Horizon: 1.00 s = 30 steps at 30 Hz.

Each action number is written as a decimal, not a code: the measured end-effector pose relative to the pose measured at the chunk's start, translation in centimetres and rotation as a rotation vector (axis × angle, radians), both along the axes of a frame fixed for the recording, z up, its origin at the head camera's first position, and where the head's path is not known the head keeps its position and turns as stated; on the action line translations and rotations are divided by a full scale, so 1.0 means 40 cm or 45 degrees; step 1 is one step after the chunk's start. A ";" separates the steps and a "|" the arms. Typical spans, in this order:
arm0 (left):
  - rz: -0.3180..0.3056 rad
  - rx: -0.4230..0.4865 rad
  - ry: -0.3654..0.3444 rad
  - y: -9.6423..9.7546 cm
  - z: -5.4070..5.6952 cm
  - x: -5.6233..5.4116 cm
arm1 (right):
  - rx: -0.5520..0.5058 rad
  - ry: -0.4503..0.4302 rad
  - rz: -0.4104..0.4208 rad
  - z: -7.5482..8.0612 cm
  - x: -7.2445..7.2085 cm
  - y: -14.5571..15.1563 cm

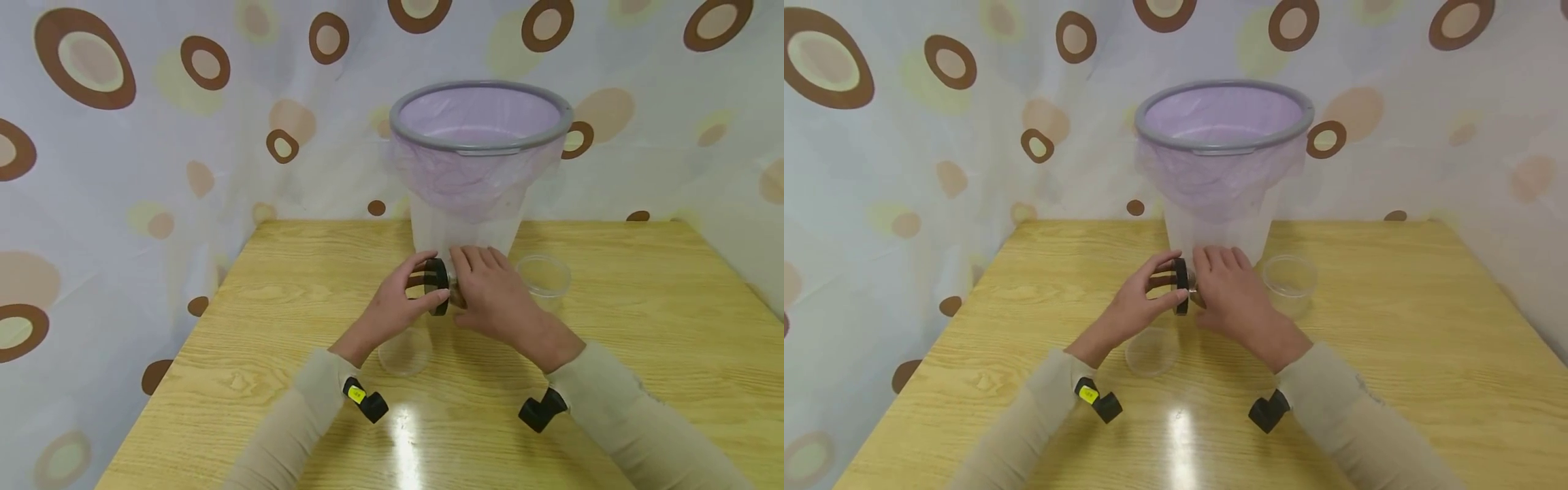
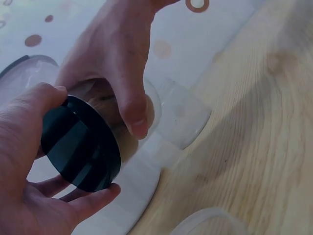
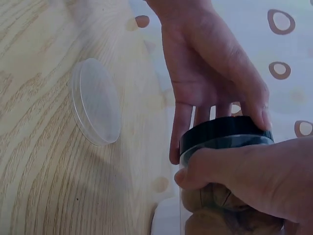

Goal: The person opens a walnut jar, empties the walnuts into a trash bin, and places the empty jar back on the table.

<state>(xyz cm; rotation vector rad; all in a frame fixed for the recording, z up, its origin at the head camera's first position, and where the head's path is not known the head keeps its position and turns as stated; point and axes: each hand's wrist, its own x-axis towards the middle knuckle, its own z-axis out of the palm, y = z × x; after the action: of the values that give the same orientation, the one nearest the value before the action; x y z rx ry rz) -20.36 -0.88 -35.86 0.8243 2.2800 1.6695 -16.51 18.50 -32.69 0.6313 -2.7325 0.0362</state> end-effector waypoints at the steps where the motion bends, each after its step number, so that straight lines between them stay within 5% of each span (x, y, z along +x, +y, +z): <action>1: 0.015 0.011 -0.007 0.001 -0.002 0.003 | 0.024 0.005 -0.012 0.000 0.002 -0.002; 8: 0.102 0.113 -0.100 0.017 -0.014 0.015 | 0.057 0.106 -0.028 -0.005 0.012 -0.004; 14: 0.085 0.233 -0.221 0.030 -0.022 0.021 | 0.075 0.211 0.008 -0.014 0.016 0.007; 20: 0.030 0.201 -0.293 0.035 -0.027 0.024 | 0.087 0.242 0.057 -0.027 0.016 0.022; 30: -0.171 0.117 -0.059 0.023 -0.037 0.023 | 0.082 0.108 0.053 -0.009 0.030 0.027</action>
<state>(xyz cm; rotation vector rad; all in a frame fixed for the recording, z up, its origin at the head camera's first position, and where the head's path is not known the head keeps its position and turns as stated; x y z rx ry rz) -19.42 0.04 -37.34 0.9255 2.0821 1.7249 -15.33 19.56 -33.05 0.6920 -2.6479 -0.0674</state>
